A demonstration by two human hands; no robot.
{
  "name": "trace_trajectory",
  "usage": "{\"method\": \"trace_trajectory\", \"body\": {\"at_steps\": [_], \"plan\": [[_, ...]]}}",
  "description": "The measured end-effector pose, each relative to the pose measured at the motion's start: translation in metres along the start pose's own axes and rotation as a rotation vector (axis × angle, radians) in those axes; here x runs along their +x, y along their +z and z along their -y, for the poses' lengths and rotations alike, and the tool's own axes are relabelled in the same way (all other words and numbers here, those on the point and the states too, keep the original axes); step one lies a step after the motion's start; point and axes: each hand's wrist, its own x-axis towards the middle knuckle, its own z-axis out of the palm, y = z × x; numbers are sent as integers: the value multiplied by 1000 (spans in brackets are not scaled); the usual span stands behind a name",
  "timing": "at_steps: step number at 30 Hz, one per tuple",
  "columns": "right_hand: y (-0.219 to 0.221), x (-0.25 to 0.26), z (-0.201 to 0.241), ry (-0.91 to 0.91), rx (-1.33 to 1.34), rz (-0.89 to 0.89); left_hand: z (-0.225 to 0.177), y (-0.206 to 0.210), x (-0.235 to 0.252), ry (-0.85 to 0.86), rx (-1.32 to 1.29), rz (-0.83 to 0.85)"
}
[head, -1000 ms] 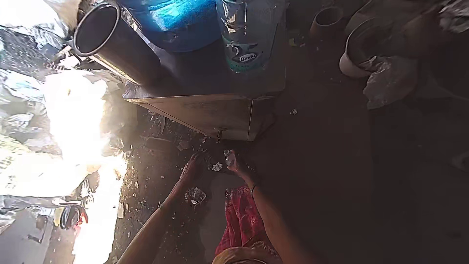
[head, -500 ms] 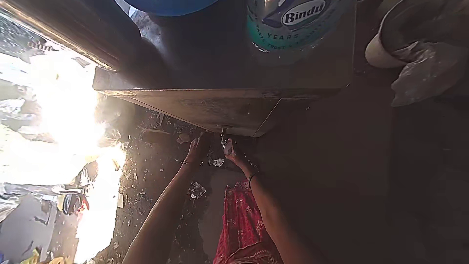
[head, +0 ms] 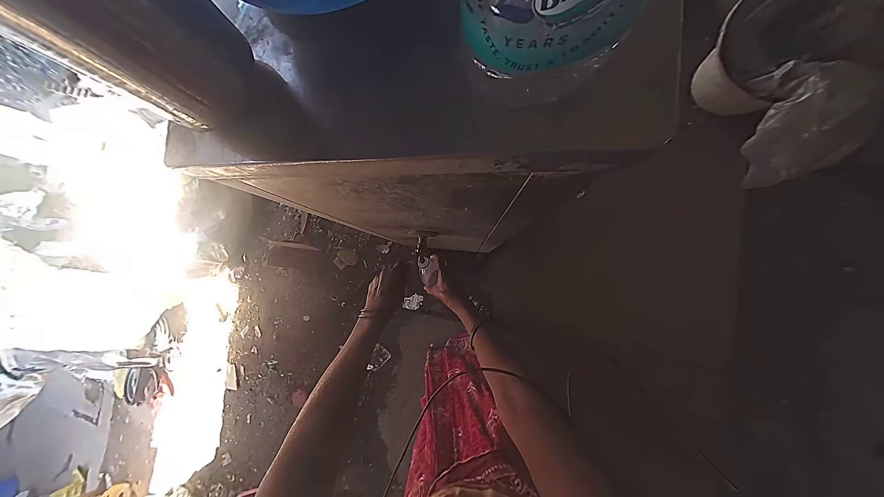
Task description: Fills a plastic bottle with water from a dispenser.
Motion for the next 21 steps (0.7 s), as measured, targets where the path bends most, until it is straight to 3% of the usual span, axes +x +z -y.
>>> {"method": "trace_trajectory", "body": {"at_steps": [21], "plan": [[5, -4, 3, -4, 106, -64, 8, 9, 3, 22, -24, -38]]}}
